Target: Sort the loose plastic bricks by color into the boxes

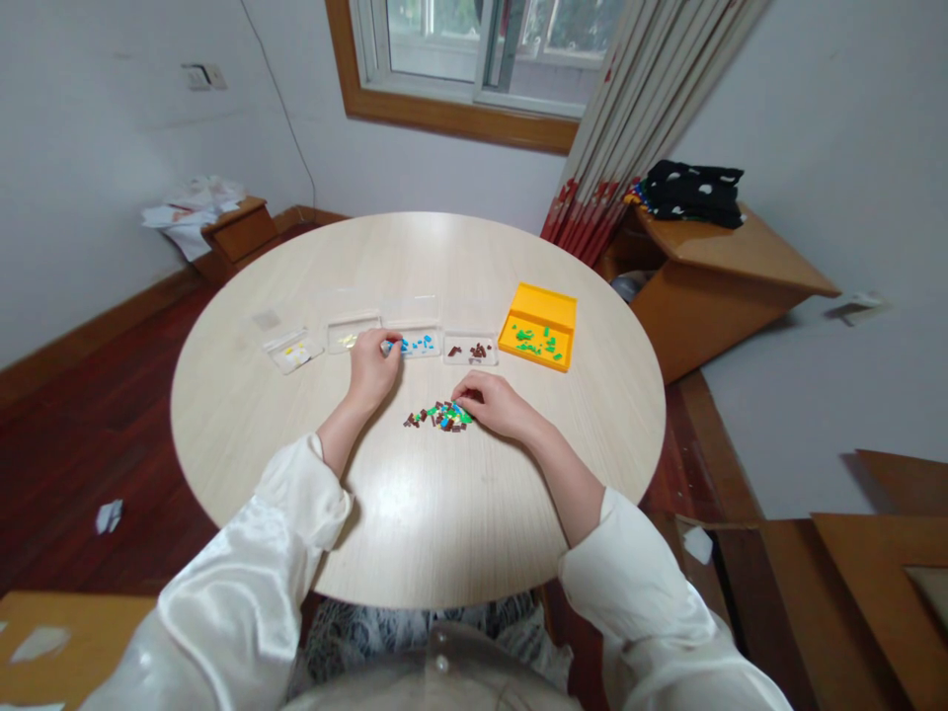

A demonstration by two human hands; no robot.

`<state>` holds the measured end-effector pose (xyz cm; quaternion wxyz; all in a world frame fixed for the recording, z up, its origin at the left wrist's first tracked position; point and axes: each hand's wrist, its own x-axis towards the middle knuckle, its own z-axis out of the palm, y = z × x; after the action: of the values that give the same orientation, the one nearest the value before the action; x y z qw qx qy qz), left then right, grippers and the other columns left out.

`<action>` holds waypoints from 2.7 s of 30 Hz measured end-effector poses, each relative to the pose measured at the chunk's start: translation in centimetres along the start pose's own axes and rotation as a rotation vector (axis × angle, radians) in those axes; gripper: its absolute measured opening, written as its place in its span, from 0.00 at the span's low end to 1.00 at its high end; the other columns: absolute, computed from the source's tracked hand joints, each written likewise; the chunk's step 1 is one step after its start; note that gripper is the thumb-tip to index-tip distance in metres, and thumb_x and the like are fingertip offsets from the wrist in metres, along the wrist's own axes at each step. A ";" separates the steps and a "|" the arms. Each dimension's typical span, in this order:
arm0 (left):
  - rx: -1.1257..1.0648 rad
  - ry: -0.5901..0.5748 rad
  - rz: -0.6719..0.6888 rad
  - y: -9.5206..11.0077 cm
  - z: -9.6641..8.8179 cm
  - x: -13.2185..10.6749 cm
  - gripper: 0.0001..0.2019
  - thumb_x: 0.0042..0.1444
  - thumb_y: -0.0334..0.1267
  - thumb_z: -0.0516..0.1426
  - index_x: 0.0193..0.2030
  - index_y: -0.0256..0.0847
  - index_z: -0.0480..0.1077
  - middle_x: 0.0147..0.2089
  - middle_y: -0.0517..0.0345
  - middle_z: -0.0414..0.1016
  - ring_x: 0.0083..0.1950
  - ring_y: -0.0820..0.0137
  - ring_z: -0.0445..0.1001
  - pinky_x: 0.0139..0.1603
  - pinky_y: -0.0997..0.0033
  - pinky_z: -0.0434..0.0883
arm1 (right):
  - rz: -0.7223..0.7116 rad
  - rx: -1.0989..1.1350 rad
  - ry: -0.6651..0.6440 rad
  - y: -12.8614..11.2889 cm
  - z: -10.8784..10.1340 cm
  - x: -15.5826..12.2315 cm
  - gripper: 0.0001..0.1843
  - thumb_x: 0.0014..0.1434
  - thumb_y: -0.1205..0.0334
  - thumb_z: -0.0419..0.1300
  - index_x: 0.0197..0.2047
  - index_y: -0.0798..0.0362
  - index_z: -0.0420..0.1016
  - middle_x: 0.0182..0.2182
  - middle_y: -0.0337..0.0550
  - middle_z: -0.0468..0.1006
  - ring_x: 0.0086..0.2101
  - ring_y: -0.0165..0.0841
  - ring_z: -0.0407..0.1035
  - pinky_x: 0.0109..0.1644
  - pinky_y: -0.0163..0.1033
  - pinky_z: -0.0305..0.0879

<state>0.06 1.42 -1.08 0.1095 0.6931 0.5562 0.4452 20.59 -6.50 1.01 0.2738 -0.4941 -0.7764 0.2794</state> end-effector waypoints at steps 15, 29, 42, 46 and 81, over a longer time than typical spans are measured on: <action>-0.001 -0.016 0.012 -0.3 0.1 0.0 0.09 0.51 0.31 0.55 0.37 0.39 0.75 0.35 0.54 0.77 0.40 0.64 0.71 0.44 0.64 0.66 | 0.088 0.059 0.108 0.1 0.1 0.1 0.06 0.56 0.71 0.56 0.31 0.56 0.74 0.28 0.40 0.76 0.30 0.28 0.67 0.38 0.35 0.62; -0.032 -0.028 0.043 0.4 -0.6 -0.7 0.11 0.52 0.33 0.54 0.40 0.38 0.75 0.37 0.54 0.77 0.37 0.66 0.69 0.42 0.65 0.66 | 0.084 0.130 0.374 1.8 -0.3 0.5 0.08 0.54 0.65 0.56 0.34 0.55 0.76 0.32 0.43 0.79 0.32 0.31 0.70 0.38 0.38 0.66; -0.158 -0.222 0.186 2.8 -1.0 -2.3 0.08 0.53 0.33 0.53 0.33 0.39 0.74 0.35 0.52 0.76 0.38 0.66 0.71 0.40 0.65 0.68 | 0.216 -0.136 0.901 8.0 -5.3 -0.2 0.17 0.57 0.67 0.49 0.45 0.58 0.76 0.46 0.55 0.76 0.49 0.40 0.68 0.56 0.50 0.62; -0.205 -0.430 0.286 3.3 -1.1 -2.7 0.11 0.48 0.27 0.51 0.31 0.39 0.74 0.33 0.55 0.76 0.38 0.67 0.71 0.45 0.63 0.69 | 0.215 -0.154 0.840 8.7 -5.1 -0.1 0.19 0.57 0.67 0.49 0.48 0.58 0.76 0.50 0.57 0.74 0.53 0.43 0.65 0.61 0.55 0.57; -0.064 -0.781 0.463 3.3 -2.4 -1.9 0.09 0.54 0.32 0.54 0.30 0.42 0.76 0.31 0.55 0.76 0.36 0.67 0.71 0.42 0.65 0.66 | -0.285 -0.104 0.030 0.6 0.2 0.0 0.14 0.53 0.76 0.54 0.33 0.51 0.78 0.34 0.43 0.73 0.39 0.33 0.66 0.49 0.42 0.63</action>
<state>0.53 -2.21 1.46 0.2300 0.9114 0.2898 0.1801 20.79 -6.32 0.41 0.2962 -0.3966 -0.8478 0.1901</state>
